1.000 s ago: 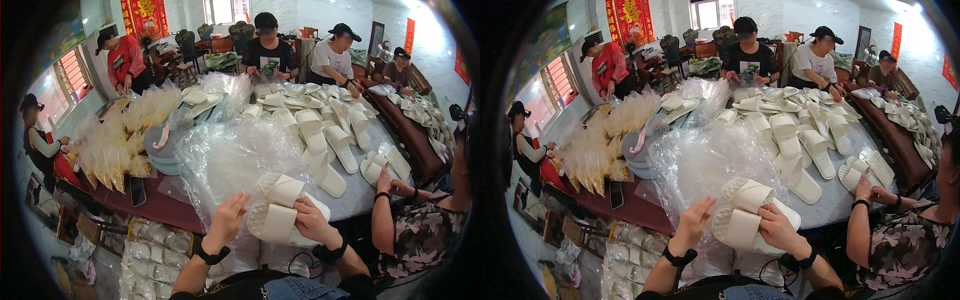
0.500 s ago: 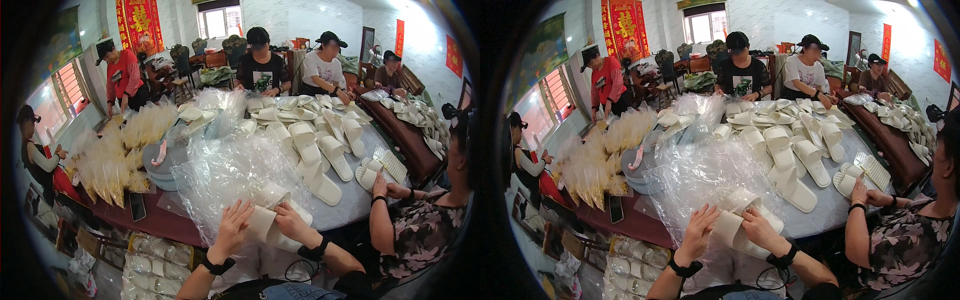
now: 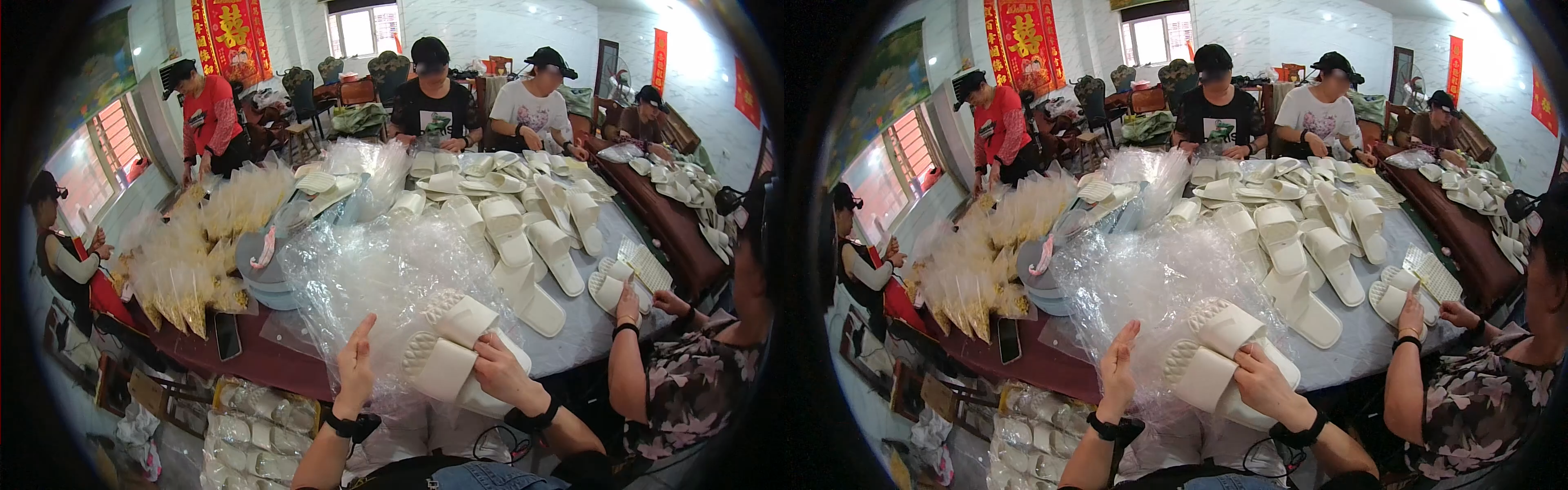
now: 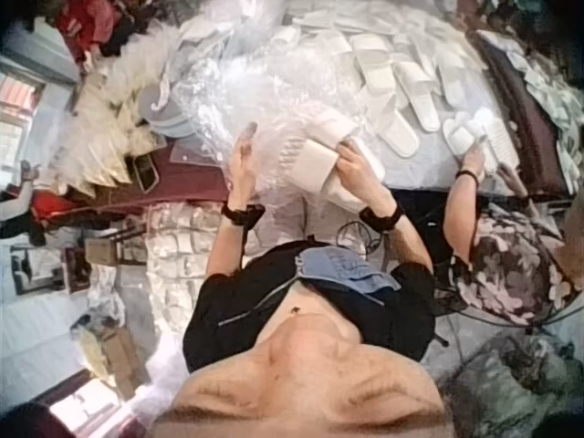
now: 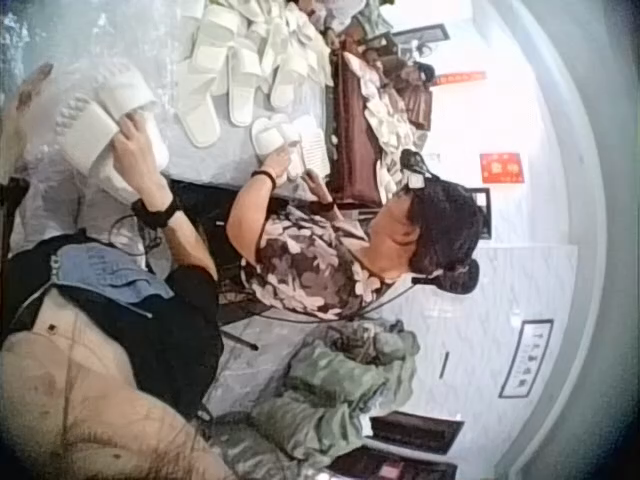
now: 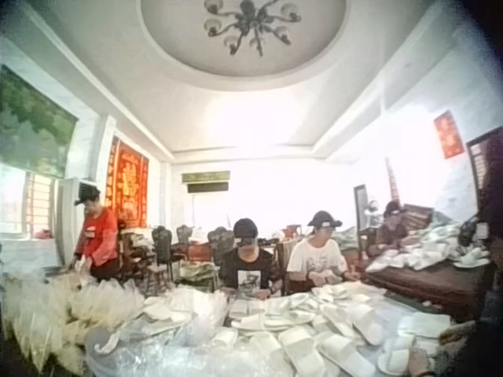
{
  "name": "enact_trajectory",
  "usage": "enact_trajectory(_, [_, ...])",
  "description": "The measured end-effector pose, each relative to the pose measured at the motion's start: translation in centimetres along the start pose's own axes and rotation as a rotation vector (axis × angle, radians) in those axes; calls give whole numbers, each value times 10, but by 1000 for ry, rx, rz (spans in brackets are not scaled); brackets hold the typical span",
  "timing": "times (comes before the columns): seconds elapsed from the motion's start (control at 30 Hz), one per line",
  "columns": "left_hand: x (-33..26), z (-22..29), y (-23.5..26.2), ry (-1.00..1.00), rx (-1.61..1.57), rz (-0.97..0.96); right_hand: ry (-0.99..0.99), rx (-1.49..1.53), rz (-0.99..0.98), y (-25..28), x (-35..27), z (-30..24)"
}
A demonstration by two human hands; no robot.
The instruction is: The person is sorting and packaging white slippers into plastic bags.
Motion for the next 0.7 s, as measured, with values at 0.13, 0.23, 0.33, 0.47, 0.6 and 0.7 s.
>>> enact_trajectory(0.13, [2,2,1,10,-183,58,17,5,-48,17,-6,-7])
enact_trajectory(0.23, [1,-1,2,55,-213,95,35,-1,-41,27,-7,-15])
enact_trajectory(0.33, [2,-4,1,11,-193,80,36,22,-44,34,-8,-17])
enact_trajectory(0.47, [-1,13,-8,-149,-34,-32,45,59,-31,29,10,-22])
enact_trajectory(0.6, [-2,42,-27,-432,252,-223,25,104,34,10,22,-13])
enact_trajectory(0.7, [-5,51,-28,-515,435,-288,2,94,96,2,31,-11])
Point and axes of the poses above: each hand's wrist, its own x-axis towards the middle knuckle, its own y-axis out of the back of the hand, z = x × y, the point moved 4 cm from there along x, towards the middle knuckle, and after that the axes turned 6 degrees about -y, right-handed, at the moved point
